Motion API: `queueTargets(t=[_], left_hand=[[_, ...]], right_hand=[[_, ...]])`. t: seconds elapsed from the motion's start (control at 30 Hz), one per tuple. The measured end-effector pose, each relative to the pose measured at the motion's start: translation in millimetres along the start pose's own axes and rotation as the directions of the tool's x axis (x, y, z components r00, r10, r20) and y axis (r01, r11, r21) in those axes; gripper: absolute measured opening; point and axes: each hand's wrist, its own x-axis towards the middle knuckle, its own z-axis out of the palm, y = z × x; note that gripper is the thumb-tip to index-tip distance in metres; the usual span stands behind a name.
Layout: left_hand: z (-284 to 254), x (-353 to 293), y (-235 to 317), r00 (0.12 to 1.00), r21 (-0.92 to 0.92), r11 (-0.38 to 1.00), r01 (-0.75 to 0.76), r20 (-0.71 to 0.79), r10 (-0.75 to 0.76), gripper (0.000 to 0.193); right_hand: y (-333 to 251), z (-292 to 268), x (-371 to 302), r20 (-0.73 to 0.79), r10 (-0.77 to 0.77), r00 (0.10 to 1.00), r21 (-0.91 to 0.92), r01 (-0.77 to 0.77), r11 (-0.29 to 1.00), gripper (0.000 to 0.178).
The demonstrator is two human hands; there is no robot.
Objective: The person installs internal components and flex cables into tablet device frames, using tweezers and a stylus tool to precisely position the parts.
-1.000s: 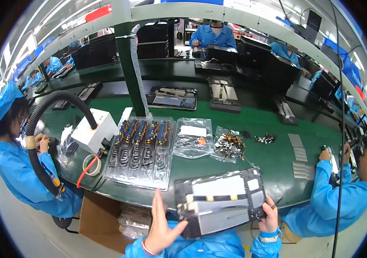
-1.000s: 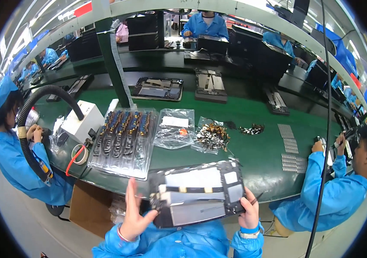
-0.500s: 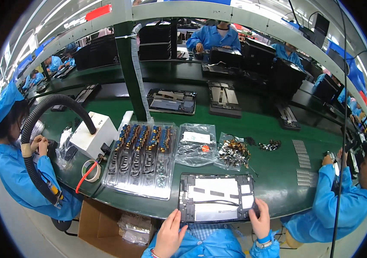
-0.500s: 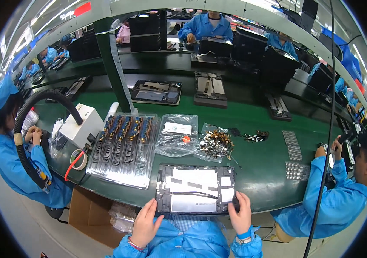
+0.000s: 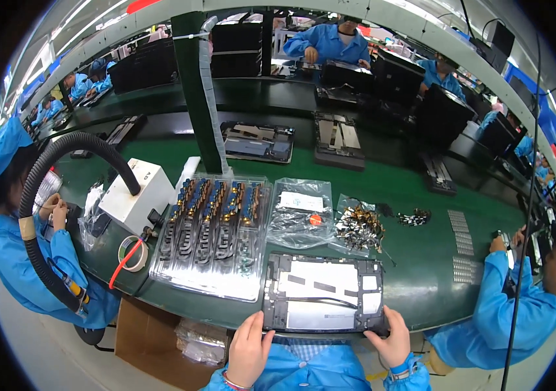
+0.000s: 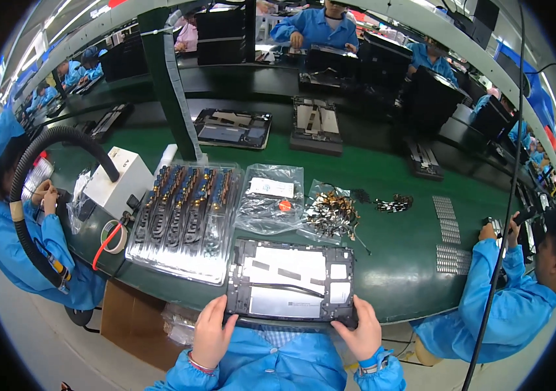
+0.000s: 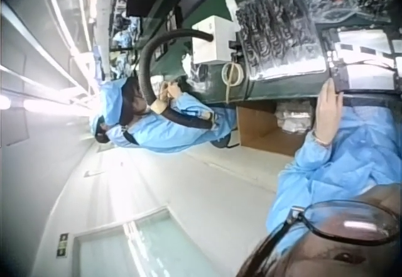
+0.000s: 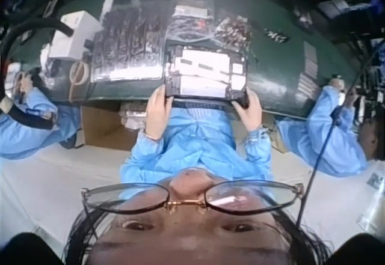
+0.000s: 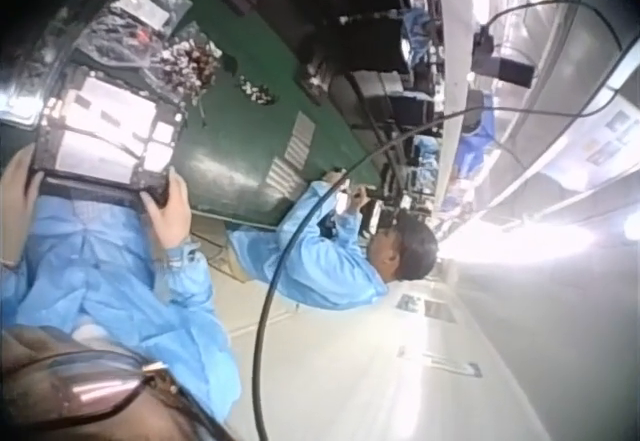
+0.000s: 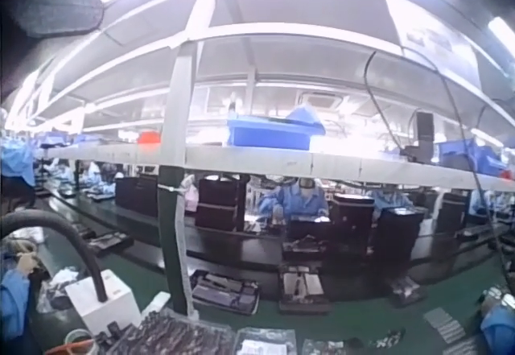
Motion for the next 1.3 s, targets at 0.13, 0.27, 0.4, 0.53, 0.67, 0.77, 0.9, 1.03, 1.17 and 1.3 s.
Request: queueTargets(t=[0.13, 0.27, 0.4, 0.53, 0.67, 0.77, 0.9, 1.03, 1.17, 1.3], left_hand=[[-20.7, 2.8, 17.8, 1.0, -0.017, 0.999, 0.028, 0.012, -0.028, 0.047], [-30.7, 25.0, 23.4, 0.958, -0.104, 0.964, -0.247, 0.123, 0.259, 0.056], [0.1, 85.9, 30.2, 0.929, 0.025, 0.939, -0.344, 0.154, 0.336, 0.044], [40.0, 123.1, 14.9, 0.949, 0.246, 0.916, -0.316, 0.092, 0.303, 0.048], [66.1, 132.1, 11.5, 0.953, 0.29, 0.908, -0.301, 0.069, 0.294, 0.049], [63.9, 132.0, 6.9, 0.957, 0.262, 0.921, -0.287, 0.116, 0.265, 0.047], [63.7, 132.9, 3.3, 0.957, 0.235, 0.928, -0.288, 0.102, 0.272, 0.045], [60.2, 134.5, 1.3, 0.957, 0.208, 0.935, -0.287, 0.114, 0.268, 0.047], [57.4, 134.8, 3.9, 0.958, 0.188, 0.944, -0.273, 0.148, 0.247, 0.049], [57.6, 133.7, 2.7, 0.958, 0.184, 0.945, -0.271, 0.146, 0.247, 0.049]], right_hand=[[-17.5, -19.7, -1.8, -0.035, -0.113, 0.993, -0.065, 0.11, 0.992, 0.047], [-40.1, -32.7, 16.4, -0.305, -0.139, 0.942, 0.492, 0.281, 0.824, 0.028], [-48.7, -28.9, 71.7, 0.018, -0.228, 0.974, 0.773, 0.131, 0.62, 0.03], [-110.6, 3.7, 133.9, 0.223, -0.183, 0.958, 0.743, -0.046, 0.668, 0.009], [-85.3, 48.4, 172.5, 0.272, -0.272, 0.923, 0.551, 0.082, 0.831, 0.018], [-75.4, 70.2, 187.4, 0.165, -0.325, 0.931, 0.463, 0.218, 0.859, 0.02], [-69.2, 76.7, 192.9, 0.086, -0.282, 0.956, 0.437, 0.218, 0.873, 0.019], [-73.8, 74.3, 193.7, 0.155, -0.285, 0.946, 0.362, 0.214, 0.907, 0.019], [-73.6, 77.9, 197.7, 0.092, -0.254, 0.963, 0.433, 0.191, 0.881, 0.02], [-78.3, 75.8, 197.1, 0.142, -0.162, 0.976, 0.387, 0.096, 0.917, 0.018]])
